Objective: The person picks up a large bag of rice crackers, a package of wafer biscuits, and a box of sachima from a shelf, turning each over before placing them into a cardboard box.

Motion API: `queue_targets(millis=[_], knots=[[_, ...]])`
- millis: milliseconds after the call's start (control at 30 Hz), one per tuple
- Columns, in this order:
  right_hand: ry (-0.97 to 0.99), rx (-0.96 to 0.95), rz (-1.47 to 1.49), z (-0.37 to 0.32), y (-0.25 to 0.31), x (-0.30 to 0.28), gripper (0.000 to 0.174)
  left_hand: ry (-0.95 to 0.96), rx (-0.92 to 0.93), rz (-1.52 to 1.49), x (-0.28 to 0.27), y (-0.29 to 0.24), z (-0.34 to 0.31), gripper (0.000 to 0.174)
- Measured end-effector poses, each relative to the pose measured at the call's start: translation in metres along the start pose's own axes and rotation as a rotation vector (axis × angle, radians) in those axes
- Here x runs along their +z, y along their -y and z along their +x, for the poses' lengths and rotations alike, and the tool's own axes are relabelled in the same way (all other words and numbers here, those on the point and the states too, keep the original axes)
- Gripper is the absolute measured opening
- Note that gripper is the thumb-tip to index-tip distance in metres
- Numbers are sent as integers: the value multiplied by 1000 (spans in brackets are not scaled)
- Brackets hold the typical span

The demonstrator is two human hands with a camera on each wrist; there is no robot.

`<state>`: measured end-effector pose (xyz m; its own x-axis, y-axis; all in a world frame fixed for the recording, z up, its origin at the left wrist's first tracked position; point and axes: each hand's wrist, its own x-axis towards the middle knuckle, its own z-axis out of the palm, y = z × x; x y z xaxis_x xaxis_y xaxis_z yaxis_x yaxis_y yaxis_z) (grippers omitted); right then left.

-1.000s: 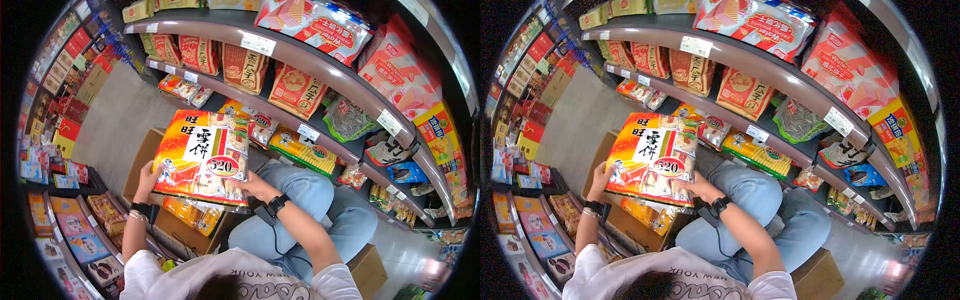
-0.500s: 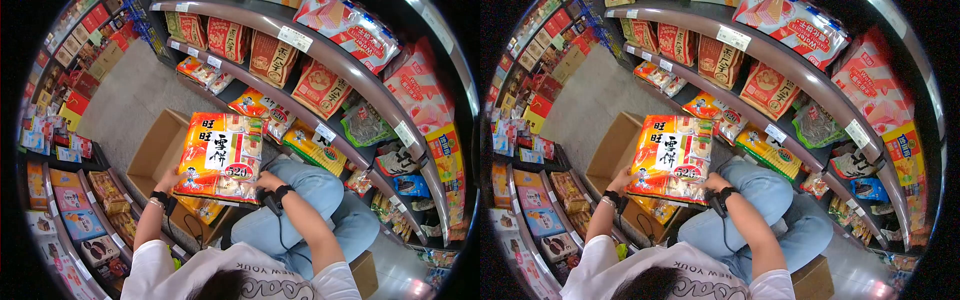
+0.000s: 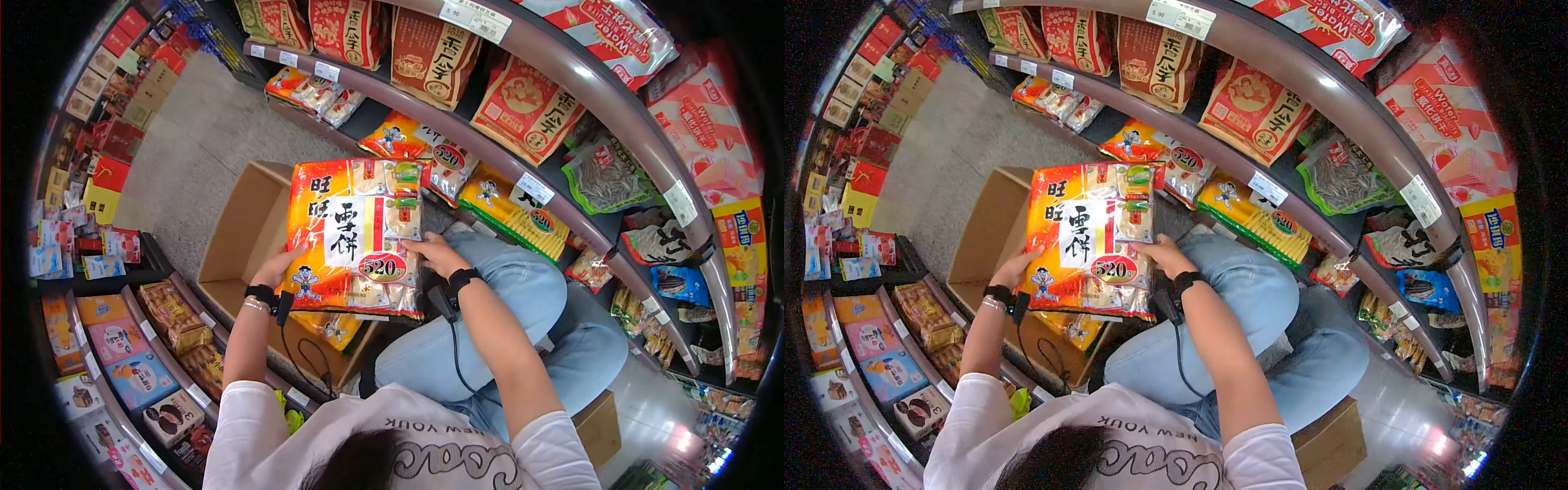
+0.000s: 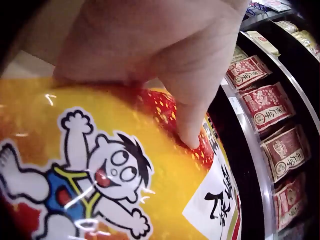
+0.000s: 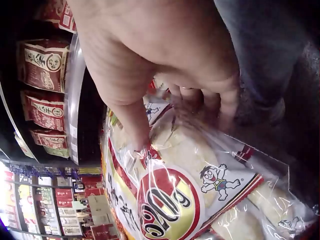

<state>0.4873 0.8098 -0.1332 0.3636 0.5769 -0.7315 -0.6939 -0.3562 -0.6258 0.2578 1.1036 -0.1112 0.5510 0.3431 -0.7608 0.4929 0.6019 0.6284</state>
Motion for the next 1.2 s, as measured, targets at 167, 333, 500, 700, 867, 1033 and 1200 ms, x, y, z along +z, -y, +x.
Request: queue_targets(millis=[167, 333, 500, 700, 867, 1033, 1200], knots=[[-19, -51, 6, -3, 9, 4, 57, -11, 143, -18, 16, -3, -3, 43], [9, -106, 46, -16, 33, 13, 60, -82, 242, -77, 20, -5, -33, 36], [32, -201, -31, -20, 52, 29, 73, -147, 382, -81, 12, -10, -63, 33], [172, -167, -18, -37, 60, 29, 73, -194, 503, -99, 15, -21, -101, 37], [286, -107, 197, -59, 79, 38, 66, -153, 482, -112, 24, -31, -115, 36], [441, -137, 179, -86, 92, 48, 63, -47, 479, -11, 4, -25, -93, 38], [443, -265, 204, -86, 87, 50, 64, -6, 426, 50, 8, -34, -81, 44]])
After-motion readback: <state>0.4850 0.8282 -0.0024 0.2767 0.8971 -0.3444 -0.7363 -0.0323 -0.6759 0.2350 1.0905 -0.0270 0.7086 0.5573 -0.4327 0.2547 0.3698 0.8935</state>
